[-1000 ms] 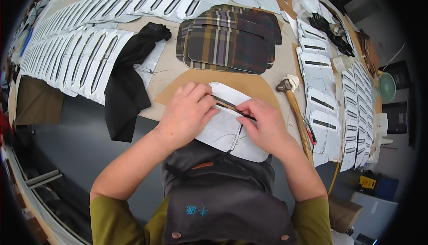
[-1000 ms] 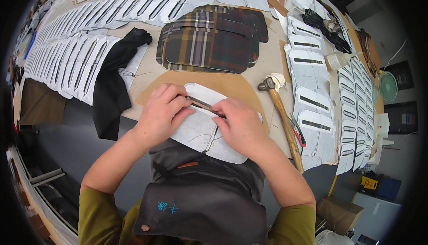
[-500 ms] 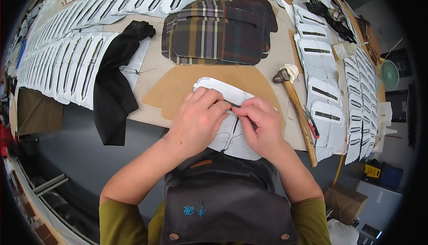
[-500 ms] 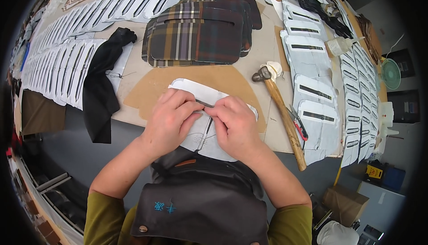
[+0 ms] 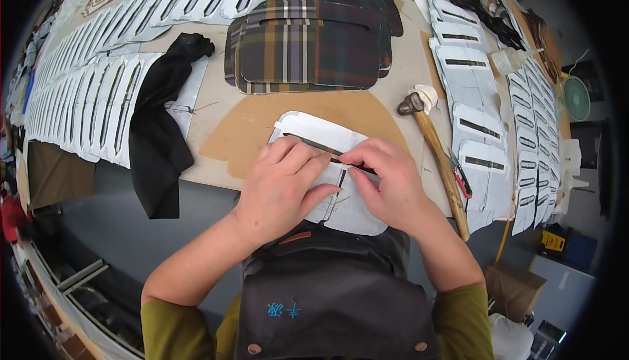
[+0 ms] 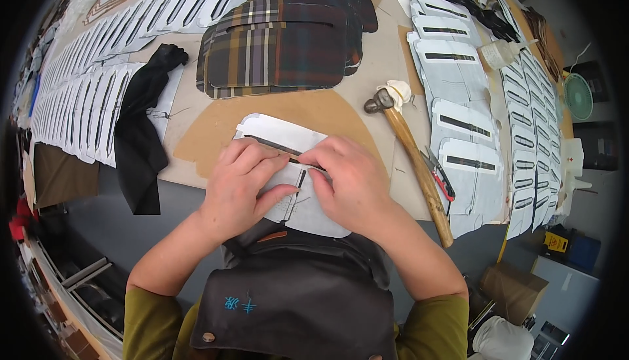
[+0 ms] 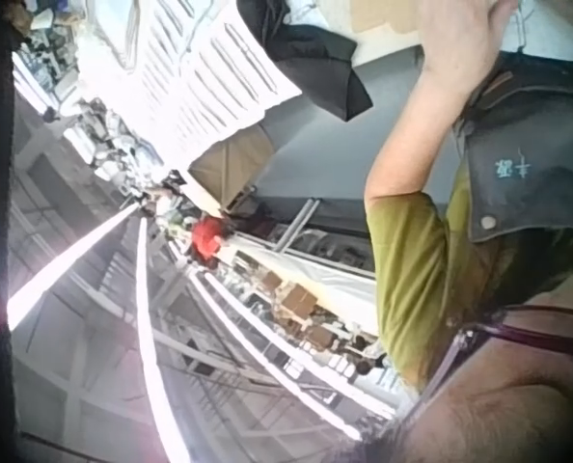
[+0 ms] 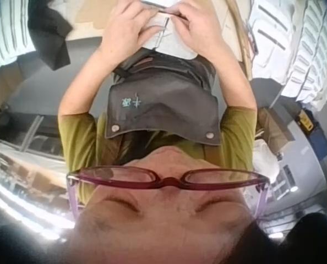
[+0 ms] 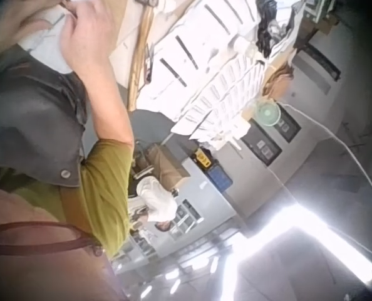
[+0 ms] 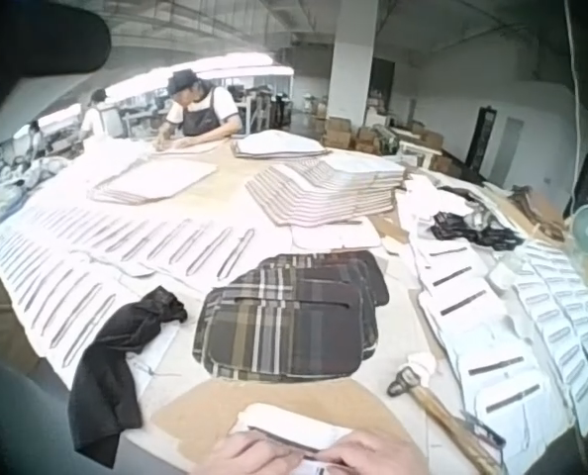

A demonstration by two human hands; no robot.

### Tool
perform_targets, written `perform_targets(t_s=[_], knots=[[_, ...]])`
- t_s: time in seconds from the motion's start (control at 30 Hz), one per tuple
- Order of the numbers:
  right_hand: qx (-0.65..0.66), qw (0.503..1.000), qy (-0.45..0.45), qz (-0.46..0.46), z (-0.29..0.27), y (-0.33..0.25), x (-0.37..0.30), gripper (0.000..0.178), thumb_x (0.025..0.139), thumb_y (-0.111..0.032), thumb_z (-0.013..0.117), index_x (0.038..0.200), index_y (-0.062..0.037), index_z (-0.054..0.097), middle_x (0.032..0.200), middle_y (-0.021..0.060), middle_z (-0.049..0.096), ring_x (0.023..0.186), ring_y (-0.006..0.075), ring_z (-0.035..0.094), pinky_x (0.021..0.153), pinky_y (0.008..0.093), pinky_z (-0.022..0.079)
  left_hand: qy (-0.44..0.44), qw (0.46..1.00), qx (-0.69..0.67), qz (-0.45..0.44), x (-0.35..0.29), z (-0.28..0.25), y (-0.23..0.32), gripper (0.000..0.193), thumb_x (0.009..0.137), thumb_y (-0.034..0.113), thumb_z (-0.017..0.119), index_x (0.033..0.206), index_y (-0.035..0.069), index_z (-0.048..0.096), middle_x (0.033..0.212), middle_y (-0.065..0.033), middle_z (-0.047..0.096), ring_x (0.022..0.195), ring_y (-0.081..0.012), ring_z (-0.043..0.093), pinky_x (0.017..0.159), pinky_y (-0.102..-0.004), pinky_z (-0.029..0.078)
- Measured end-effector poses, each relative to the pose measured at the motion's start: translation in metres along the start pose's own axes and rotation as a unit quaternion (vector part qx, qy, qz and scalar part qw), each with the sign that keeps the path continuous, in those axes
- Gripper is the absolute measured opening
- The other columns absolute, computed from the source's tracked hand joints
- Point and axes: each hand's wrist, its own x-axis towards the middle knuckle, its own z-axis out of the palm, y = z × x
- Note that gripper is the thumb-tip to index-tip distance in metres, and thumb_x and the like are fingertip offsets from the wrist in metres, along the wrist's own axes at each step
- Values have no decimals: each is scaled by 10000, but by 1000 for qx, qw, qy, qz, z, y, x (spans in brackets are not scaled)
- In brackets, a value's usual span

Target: Applying adhesive and attaching lining components to a plaid fabric and leather bag panel.

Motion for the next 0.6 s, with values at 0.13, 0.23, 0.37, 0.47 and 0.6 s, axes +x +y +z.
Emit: perform_targets(t_s=[0.13,0.23,0.37,0.47,0.6], knots=[[-59,997,15,-36,4,-4,-4,199,807,11,707,993,-62,709,936,78,648,886,304,639,752,415,510,-14,999,32,-13,-2,3,5,449,740,262,859,1132,93,723,1019,-41,630,1009,-282,569,875,-423,471],[-131,988,21,-84,1,-4,-9,231,799,32,703,1014,-55,714,944,86,647,892,311,630,752,411,506,-7,999,48,-5,-4,4,3,449,732,261,863,1131,107,723,1046,-37,625,1030,-283,564,887,-421,462],[37,999,10,-2,-8,10,-16,272,786,57,695,1027,-65,723,943,91,640,881,311,617,762,408,497,-20,999,38,-19,0,-1,7,442,748,223,848,1144,88,706,1072,-64,618,1035,-290,566,906,-420,452],[48,998,16,25,-7,2,-14,277,780,76,681,1010,-72,725,942,90,636,870,316,611,770,410,492,-10,999,-23,-28,4,4,14,431,772,149,826,1169,63,682,1092,-91,614,1030,-311,571,904,-429,452],[15,1000,17,-1,-6,2,-10,279,775,85,669,999,-73,724,945,85,638,876,312,613,762,414,490,-16,995,-93,-26,5,14,15,427,791,48,786,1196,37,648,1092,-109,610,1015,-341,574,873,-440,461]])
